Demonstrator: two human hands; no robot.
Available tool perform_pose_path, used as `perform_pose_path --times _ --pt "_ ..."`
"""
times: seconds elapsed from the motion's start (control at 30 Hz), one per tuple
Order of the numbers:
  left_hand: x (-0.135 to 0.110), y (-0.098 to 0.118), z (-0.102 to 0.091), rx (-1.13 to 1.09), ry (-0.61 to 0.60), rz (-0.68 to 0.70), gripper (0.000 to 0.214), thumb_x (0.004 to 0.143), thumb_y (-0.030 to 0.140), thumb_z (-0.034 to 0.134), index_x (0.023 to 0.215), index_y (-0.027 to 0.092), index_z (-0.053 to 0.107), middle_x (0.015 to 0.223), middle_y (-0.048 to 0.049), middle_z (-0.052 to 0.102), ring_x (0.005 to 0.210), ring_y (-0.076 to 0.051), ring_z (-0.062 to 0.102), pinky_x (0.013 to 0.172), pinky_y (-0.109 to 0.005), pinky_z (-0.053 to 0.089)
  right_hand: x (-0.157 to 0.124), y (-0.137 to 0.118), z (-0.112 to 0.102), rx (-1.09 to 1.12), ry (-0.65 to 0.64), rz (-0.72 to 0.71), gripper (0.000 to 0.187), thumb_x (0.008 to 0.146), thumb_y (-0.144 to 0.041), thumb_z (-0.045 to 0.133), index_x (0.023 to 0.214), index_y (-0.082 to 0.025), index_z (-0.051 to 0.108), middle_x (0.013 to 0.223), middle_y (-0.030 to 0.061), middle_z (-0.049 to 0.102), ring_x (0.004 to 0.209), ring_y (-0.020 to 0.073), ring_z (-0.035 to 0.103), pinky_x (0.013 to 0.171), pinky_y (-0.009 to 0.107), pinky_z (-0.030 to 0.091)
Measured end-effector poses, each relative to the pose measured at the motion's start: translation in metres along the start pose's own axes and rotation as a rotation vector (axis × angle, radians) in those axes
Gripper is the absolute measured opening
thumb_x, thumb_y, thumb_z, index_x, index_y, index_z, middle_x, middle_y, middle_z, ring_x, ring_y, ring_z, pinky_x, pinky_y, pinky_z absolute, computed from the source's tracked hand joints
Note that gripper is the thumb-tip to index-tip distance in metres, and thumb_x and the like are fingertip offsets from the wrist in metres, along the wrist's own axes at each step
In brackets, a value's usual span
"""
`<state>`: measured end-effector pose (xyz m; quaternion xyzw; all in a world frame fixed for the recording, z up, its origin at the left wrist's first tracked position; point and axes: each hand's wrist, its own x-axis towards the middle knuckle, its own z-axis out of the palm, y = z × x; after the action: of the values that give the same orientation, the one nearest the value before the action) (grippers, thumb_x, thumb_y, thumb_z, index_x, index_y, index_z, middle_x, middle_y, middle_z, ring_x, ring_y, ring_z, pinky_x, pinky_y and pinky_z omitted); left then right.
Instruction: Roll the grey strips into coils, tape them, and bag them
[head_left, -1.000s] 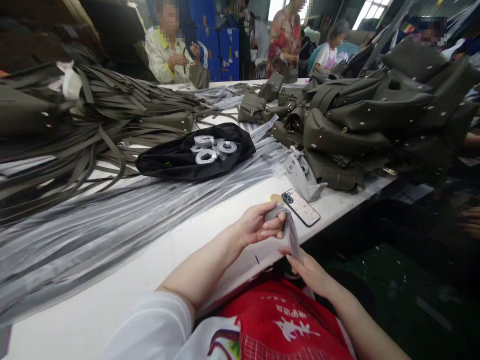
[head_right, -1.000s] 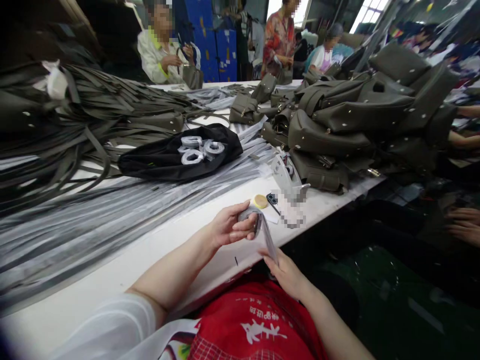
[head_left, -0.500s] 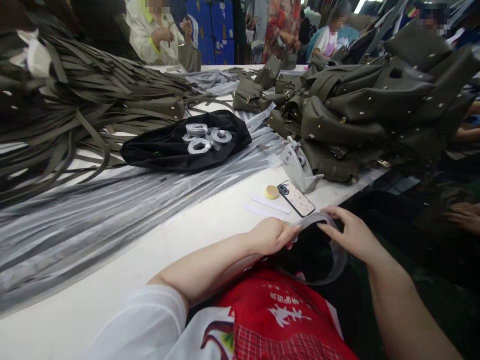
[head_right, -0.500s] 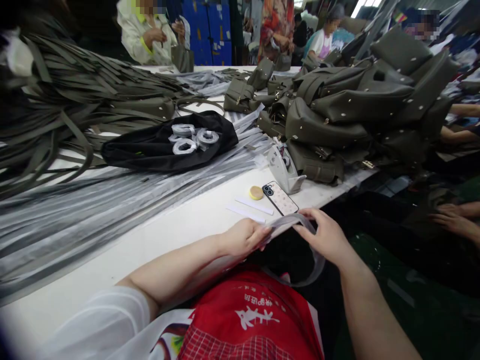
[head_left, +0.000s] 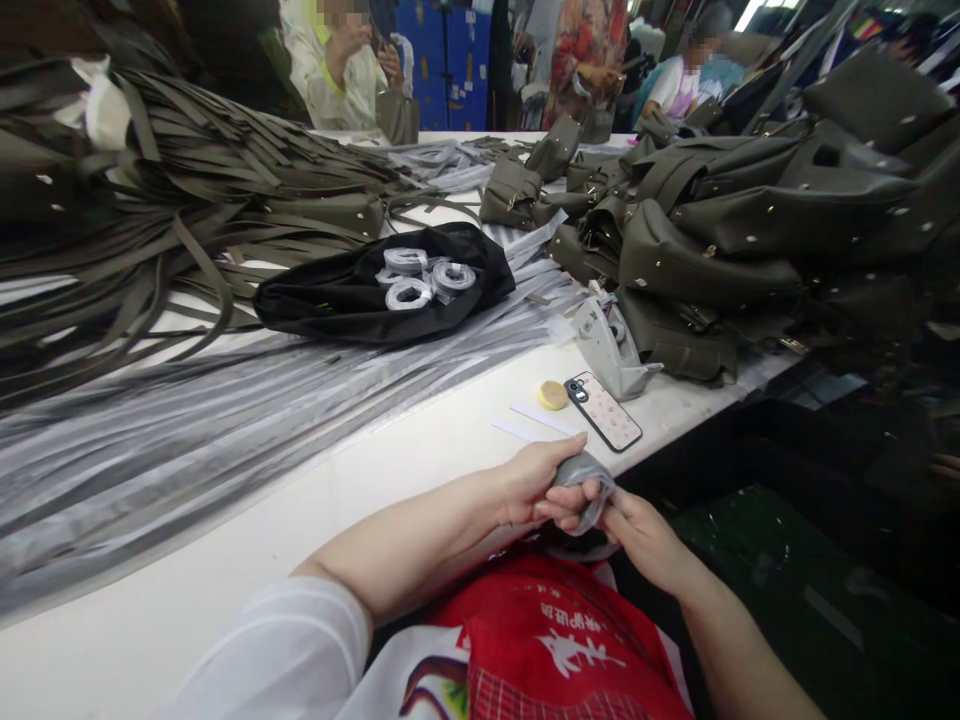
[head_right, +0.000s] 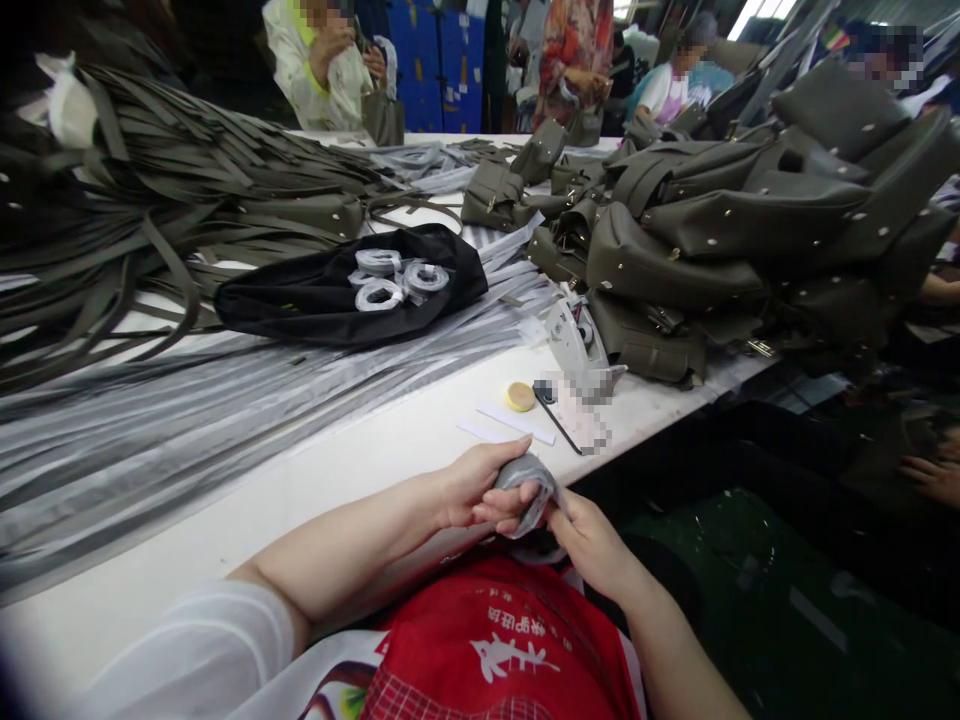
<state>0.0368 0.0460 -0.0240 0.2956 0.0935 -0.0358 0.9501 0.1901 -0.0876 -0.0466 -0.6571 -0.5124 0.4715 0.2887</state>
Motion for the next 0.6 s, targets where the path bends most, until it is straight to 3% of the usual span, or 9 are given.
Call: perform_pose_path --times 0.1,0.17,0.23,0.33,0.4,0.47,0.5,0.57,0.6 --pt "-0.001 0.002 -0.002 0.119 0.173 0.352 0.059 0.096 0.059 0.019 0.088 0.015 0.058 0.049 0.0052 0.041 0.041 -0.011 0.042 0.066 -0.033 0.050 -0.008 -0.007 0.025 0.093 -0.222 0.023 0.043 0.096 -0.051 0.044 0.097 -0.017 0.069 0.078 0.0042 0.067 0.068 0.0163 0.060 0.067 0.028 0.050" --pt "0.000 0.001 -0.007 0.472 0.355 0.615 0.063 0.091 0.067 0.027 0.103 0.014 0.059 0.068 -0.0024 0.055 0.064 -0.017 0.056 0.084 -0.040 0.048 -0.019 -0.017 0.034 0.184 -0.360 0.009 0.039 0.094 -0.049 0.049 0.098 -0.017 0.070 0.082 0.0059 0.069 0.074 0.0175 0.063 0.072 0.030 0.051" --pt "0.001 -0.002 -0.013 0.950 0.431 0.740 0.074 0.083 0.077 0.033 0.108 0.013 0.059 0.088 -0.0118 0.062 0.087 -0.025 0.060 0.094 -0.045 0.043 -0.030 -0.025 0.025 0.293 -0.412 -0.002 0.038 0.092 -0.050 0.053 0.094 -0.016 0.071 0.075 0.0052 0.068 0.067 0.0163 0.062 0.068 0.029 0.051" --pt "0.003 -0.007 -0.014 1.453 0.323 0.610 0.080 0.076 0.085 0.033 0.092 0.013 0.064 0.088 -0.0172 0.063 0.090 -0.031 0.059 0.090 -0.046 0.044 -0.036 -0.028 -0.019 0.341 -0.205 -0.009 0.043 0.087 -0.056 0.057 0.081 -0.016 0.071 0.054 0.0011 0.061 0.044 0.0121 0.051 0.052 0.028 0.048" --pt "0.003 -0.009 -0.009 1.496 0.269 0.456 0.077 0.083 0.080 0.023 0.079 0.015 0.064 0.075 -0.0134 0.062 0.077 -0.026 0.060 0.081 -0.040 0.047 -0.033 -0.025 -0.052 0.153 0.039 0.043 0.040 0.084 -0.055 0.062 0.074 -0.016 0.068 0.051 0.0003 0.059 0.041 0.0119 0.049 0.048 0.026 0.046" --pt "0.001 -0.010 -0.002 1.312 0.235 0.269 0.079 0.089 0.073 0.011 0.069 0.016 0.061 0.060 -0.0072 0.056 0.060 -0.018 0.057 0.068 -0.033 0.048 -0.027 -0.022 -0.070 -0.076 0.168 0.026 0.033 0.078 -0.049 0.071 0.087 -0.018 0.069 0.074 0.0053 0.070 0.064 0.0192 0.064 0.063 0.030 0.053" --pt "0.000 -0.011 0.001 1.164 0.193 0.162 0.080 0.089 0.073 0.007 0.066 0.016 0.059 0.052 -0.0038 0.052 0.051 -0.015 0.052 0.062 -0.030 0.047 -0.025 -0.021 -0.072 -0.128 0.155 -0.012 0.037 0.076 -0.047 0.074 0.100 -0.018 0.069 0.092 0.0084 0.072 0.084 0.0239 0.068 0.076 0.033 0.055" --pt "-0.001 -0.012 0.007 0.835 0.069 -0.040 0.080 0.087 0.076 0.009 0.064 0.017 0.058 0.040 0.0023 0.040 0.038 -0.011 0.041 0.053 -0.027 0.045 -0.022 -0.022 -0.064 -0.078 -0.008 -0.113 0.057 0.076 -0.046 0.074 0.124 -0.020 0.059 0.121 0.0122 0.066 0.113 0.0297 0.061 0.095 0.040 0.050" --pt "-0.001 -0.014 0.008 0.686 0.016 -0.114 0.078 0.086 0.077 0.013 0.065 0.017 0.057 0.037 0.0045 0.035 0.034 -0.010 0.036 0.050 -0.026 0.044 -0.022 -0.023 -0.055 -0.021 -0.096 -0.144 0.060 0.077 -0.046 0.073 0.129 -0.020 0.056 0.126 0.0129 0.063 0.116 0.0304 0.059 0.097 0.041 0.048"
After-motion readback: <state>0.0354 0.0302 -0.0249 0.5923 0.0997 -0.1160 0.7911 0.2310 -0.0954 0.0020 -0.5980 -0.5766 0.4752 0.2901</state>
